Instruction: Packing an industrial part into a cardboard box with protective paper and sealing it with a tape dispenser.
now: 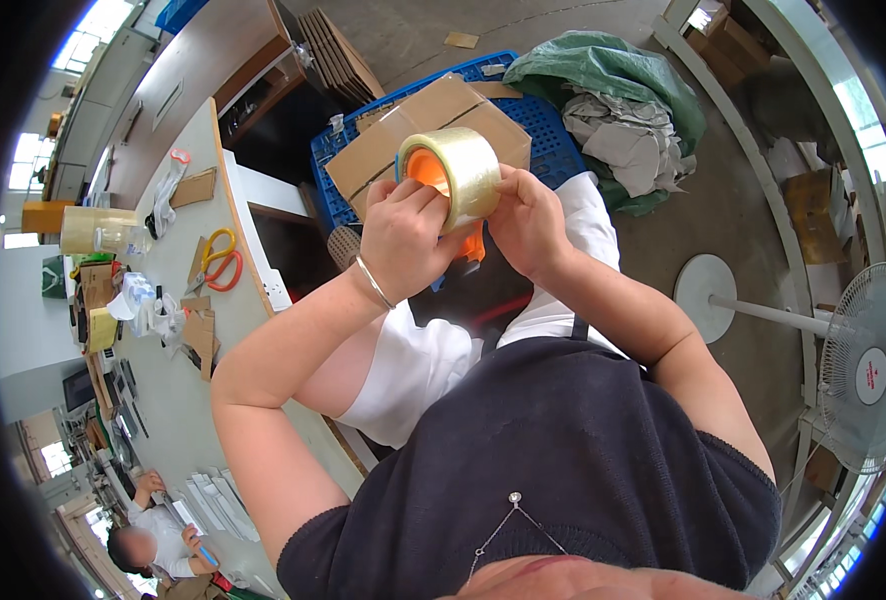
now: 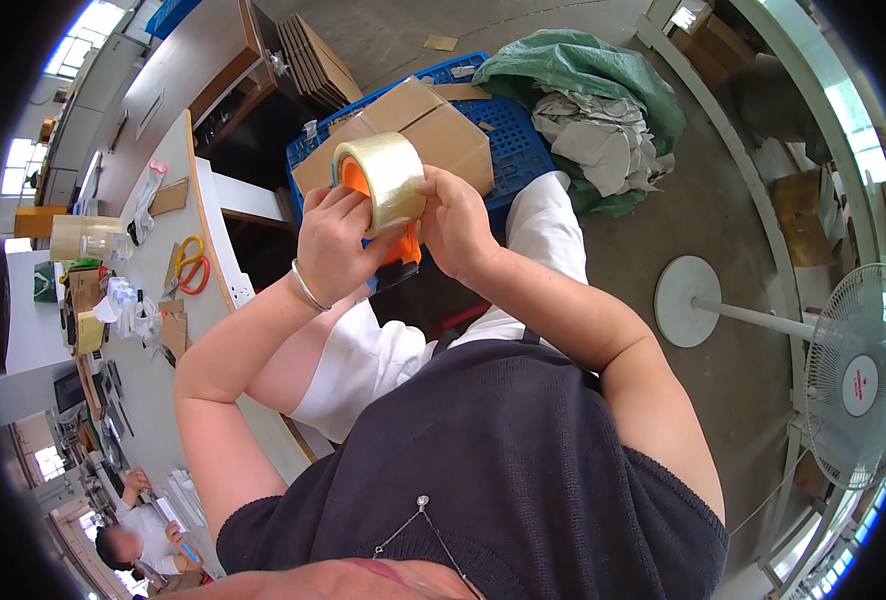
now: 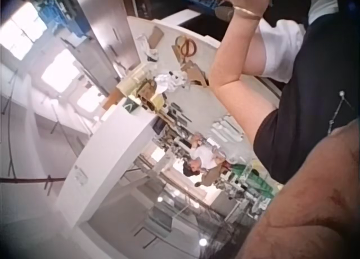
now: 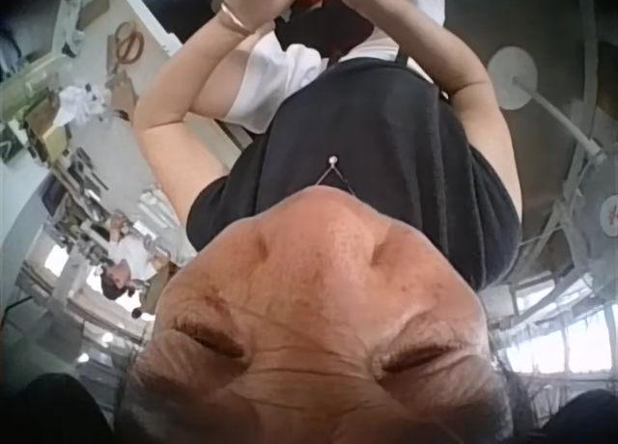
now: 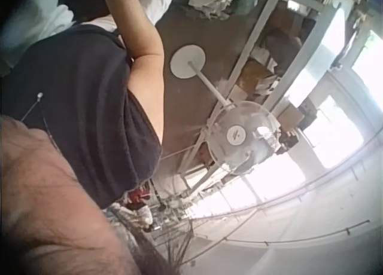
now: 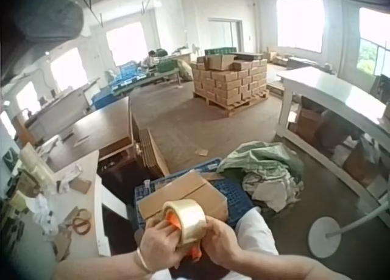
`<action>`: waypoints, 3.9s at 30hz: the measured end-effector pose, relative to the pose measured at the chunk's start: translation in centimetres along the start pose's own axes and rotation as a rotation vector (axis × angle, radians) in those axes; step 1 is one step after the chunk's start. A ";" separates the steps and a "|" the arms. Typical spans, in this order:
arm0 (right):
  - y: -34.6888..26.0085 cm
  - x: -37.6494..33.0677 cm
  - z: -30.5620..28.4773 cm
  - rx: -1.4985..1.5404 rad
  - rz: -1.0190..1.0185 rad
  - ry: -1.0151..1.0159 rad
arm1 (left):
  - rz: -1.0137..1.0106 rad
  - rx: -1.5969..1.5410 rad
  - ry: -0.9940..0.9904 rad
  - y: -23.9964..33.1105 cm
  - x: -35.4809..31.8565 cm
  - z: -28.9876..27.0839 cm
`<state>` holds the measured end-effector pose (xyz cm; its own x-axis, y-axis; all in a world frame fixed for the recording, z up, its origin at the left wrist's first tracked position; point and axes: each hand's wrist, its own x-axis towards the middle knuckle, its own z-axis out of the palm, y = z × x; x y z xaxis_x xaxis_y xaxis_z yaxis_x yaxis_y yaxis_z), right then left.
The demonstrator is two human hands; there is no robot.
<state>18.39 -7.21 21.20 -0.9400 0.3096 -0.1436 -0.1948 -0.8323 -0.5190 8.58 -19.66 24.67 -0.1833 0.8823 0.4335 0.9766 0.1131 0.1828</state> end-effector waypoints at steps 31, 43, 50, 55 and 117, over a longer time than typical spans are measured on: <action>0.5 0.7 -0.3 0.095 -0.027 -0.043 | 0.065 0.050 0.014 -0.4 0.2 -0.1; -0.9 -0.1 -1.0 -0.796 -0.489 0.068 | -0.041 -0.078 0.098 -0.7 0.5 -0.1; -3.1 -0.3 -0.4 -1.428 -0.927 0.019 | -0.033 -0.038 0.075 -0.8 0.4 -0.6; -3.5 0.5 -0.9 -1.512 -1.084 -0.031 | -0.016 0.001 0.086 -0.8 0.4 -0.5; -1.6 3.3 -1.1 -1.858 -1.278 -0.250 | -0.471 -1.271 0.126 -1.8 0.2 -1.4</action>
<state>15.88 -4.34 20.60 -0.6120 -0.0098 0.7908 -0.2764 0.9395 -0.2022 6.65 -20.30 25.73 -0.5432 0.8224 0.1688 0.0544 -0.1662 0.9846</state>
